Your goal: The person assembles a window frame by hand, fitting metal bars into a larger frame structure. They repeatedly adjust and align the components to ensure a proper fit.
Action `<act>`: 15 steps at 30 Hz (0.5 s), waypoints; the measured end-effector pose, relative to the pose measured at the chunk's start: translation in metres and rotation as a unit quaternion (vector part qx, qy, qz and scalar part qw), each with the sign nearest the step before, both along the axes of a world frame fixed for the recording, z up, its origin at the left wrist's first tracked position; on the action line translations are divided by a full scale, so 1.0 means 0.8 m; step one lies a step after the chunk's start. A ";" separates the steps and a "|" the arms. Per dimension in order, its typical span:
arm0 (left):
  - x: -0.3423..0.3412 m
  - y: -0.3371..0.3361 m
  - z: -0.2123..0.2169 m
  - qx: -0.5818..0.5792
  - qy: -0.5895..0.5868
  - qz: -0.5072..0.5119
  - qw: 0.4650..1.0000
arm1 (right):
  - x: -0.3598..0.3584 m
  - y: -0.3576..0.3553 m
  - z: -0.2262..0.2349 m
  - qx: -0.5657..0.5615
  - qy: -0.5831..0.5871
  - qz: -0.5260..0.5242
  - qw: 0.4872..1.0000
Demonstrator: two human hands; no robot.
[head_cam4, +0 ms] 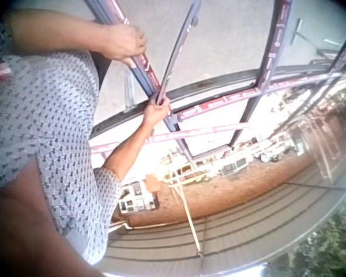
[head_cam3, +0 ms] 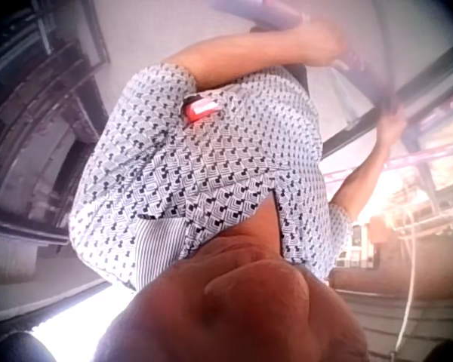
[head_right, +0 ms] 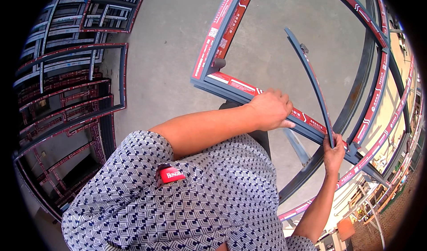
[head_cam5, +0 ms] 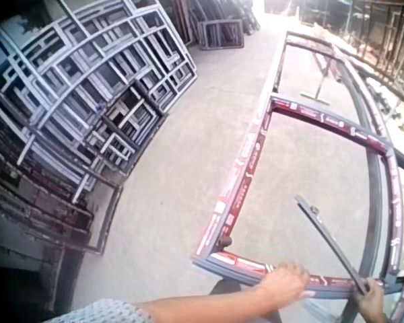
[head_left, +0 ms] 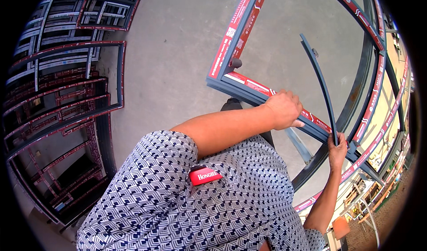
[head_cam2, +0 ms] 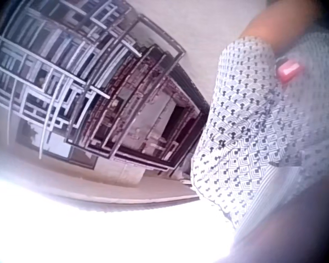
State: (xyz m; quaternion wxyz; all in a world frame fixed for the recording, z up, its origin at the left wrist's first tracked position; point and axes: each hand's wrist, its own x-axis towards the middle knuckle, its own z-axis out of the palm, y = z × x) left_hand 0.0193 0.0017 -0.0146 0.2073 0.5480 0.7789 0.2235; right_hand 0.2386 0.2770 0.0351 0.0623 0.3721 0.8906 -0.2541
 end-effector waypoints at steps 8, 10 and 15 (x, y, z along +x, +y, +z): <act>-0.006 -0.001 0.004 -0.016 -0.012 -0.016 1.000 | -0.010 0.007 0.009 0.003 -0.035 0.020 0.999; -0.005 -0.001 0.003 -0.019 -0.012 -0.013 1.000 | -0.015 0.007 0.012 -0.014 -0.040 0.015 0.999; -0.005 -0.006 0.002 -0.030 -0.031 -0.007 0.999 | -0.024 -0.003 0.017 -0.024 -0.055 0.011 0.998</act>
